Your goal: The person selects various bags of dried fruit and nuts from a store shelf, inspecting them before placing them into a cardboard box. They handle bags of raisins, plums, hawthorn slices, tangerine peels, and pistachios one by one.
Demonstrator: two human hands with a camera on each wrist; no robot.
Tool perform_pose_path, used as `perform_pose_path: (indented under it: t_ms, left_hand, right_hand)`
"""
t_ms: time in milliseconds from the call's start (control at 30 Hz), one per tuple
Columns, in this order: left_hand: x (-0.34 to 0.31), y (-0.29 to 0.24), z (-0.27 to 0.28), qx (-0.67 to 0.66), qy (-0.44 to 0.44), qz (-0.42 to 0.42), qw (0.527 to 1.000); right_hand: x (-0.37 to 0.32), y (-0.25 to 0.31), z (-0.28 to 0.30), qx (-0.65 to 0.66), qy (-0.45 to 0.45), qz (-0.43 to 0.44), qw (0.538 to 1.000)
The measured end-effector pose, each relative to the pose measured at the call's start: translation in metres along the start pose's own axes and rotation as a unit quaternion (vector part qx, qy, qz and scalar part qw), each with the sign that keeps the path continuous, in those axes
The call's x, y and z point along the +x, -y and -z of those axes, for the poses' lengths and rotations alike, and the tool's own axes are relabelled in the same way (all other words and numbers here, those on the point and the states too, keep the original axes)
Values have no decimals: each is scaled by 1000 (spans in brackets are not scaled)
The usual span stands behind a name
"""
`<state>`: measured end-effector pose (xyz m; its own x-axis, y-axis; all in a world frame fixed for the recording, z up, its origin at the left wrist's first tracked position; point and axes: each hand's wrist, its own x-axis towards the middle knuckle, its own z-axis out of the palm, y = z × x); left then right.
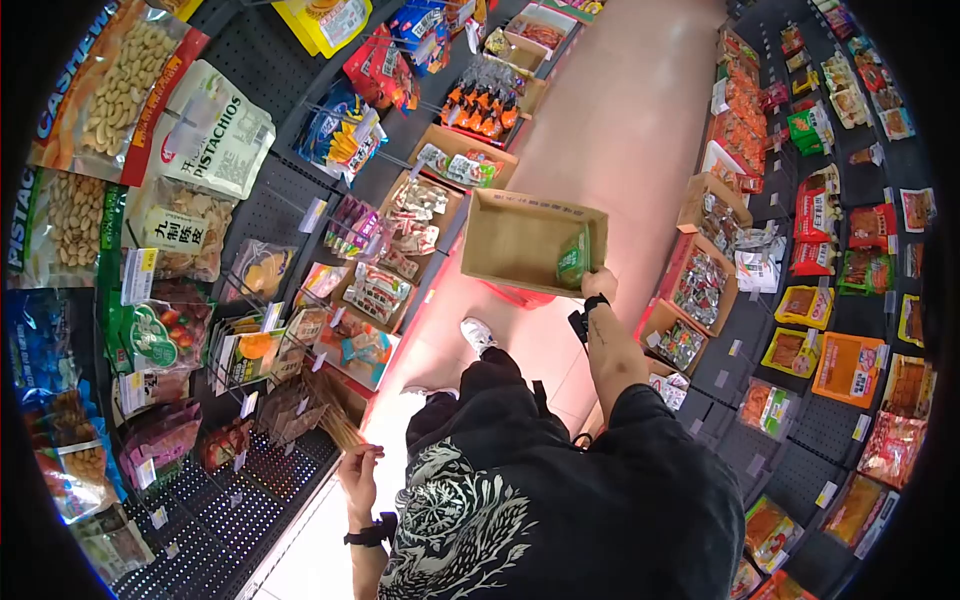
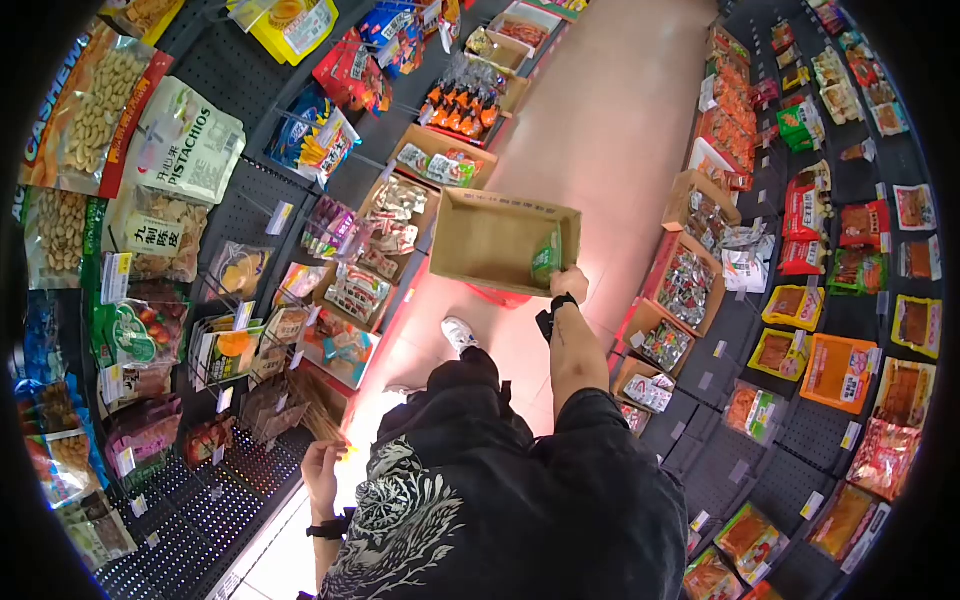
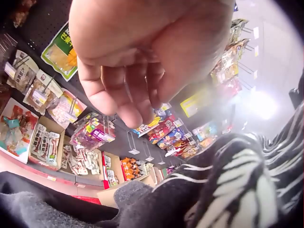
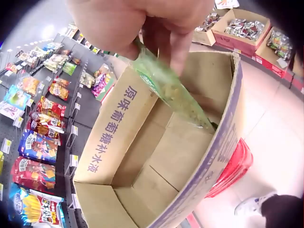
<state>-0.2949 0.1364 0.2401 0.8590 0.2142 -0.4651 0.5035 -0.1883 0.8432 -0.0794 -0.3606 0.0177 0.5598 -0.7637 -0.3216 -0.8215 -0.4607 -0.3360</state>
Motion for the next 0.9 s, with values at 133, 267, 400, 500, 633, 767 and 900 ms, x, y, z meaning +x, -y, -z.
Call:
perform_pose_path:
  t_ms: [133,267,400,500,633,767,900]
  left_hand:
    - [3,-5,5,7,10,-15,1000]
    - [1,5,15,3,-9,-11,1000]
    - [-8,7,14,-5,7,7,1000]
    - [-15,11,16,12,10,49,999]
    - [-22,19,23,-9,3,57,998]
    - [-31,33,30,-44,-24,77,996]
    - [-41,49,36,-59,-49,114,991]
  right_hand:
    - [-1,-10,-9,-11,6,30,999]
    - [-4,-14,-8,12,-21,33,999]
    - [7,-42,-30,-20,-5,-11,1000]
    - [14,-38,-34,-104,13,-17,994]
    - [27,-46,-33,-105,7,43,994]
    - [14,-45,-26,-114,-72,101,986]
    - [59,-85,-57,-148,5,68,987]
